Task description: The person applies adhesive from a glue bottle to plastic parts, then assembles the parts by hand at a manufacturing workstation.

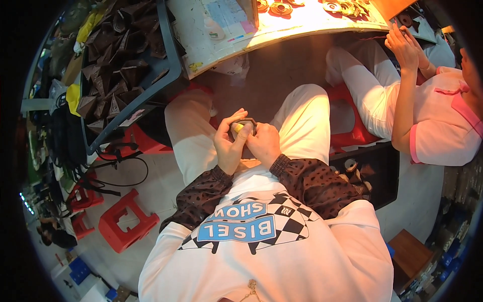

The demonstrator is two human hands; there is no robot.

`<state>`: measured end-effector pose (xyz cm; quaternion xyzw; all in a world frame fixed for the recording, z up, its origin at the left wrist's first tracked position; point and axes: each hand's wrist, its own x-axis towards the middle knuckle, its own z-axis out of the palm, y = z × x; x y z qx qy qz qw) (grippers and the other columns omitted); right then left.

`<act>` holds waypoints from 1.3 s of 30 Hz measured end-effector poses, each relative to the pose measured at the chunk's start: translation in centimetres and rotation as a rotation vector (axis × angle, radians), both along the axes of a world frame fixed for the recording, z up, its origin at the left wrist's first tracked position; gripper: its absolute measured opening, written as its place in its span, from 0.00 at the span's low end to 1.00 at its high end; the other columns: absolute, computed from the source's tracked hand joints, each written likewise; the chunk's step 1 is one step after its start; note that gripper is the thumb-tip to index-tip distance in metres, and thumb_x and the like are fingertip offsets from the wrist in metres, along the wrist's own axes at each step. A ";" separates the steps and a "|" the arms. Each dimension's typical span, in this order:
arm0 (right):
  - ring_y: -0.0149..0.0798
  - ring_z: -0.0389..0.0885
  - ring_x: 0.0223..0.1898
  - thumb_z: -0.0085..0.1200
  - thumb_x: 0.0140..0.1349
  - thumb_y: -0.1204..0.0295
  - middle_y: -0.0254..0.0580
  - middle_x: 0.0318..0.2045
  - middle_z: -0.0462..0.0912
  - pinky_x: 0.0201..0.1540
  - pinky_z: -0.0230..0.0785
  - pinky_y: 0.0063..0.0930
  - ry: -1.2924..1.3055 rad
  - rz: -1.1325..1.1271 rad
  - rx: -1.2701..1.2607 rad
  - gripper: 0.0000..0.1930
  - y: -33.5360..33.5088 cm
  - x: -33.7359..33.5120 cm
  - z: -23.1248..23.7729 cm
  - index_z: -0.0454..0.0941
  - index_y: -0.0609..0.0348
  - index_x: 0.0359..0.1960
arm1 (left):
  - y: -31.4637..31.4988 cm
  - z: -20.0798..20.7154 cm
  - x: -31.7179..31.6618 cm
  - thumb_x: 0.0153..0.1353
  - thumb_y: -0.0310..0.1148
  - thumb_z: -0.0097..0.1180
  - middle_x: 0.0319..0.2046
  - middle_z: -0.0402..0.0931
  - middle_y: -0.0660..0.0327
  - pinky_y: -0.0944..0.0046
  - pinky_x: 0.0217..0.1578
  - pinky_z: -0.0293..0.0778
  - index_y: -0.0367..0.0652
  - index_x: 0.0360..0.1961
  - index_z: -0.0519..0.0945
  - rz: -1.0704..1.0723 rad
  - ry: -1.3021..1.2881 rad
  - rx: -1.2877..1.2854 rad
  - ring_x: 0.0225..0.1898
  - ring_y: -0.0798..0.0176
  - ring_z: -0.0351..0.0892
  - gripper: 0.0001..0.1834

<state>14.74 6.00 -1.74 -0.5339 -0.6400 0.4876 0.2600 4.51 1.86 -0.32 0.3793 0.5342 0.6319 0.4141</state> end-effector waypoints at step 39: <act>0.49 0.75 0.19 0.54 0.55 0.66 0.51 0.16 0.73 0.23 0.65 0.37 0.030 0.370 0.084 0.14 -0.6 2.2 1.9 0.69 0.68 0.26 | 0.0 -0.6 -1.3 0.56 0.24 0.56 0.30 0.78 0.61 0.72 0.35 0.71 0.35 0.33 0.79 0.000 0.206 -0.111 0.32 0.72 0.76 0.05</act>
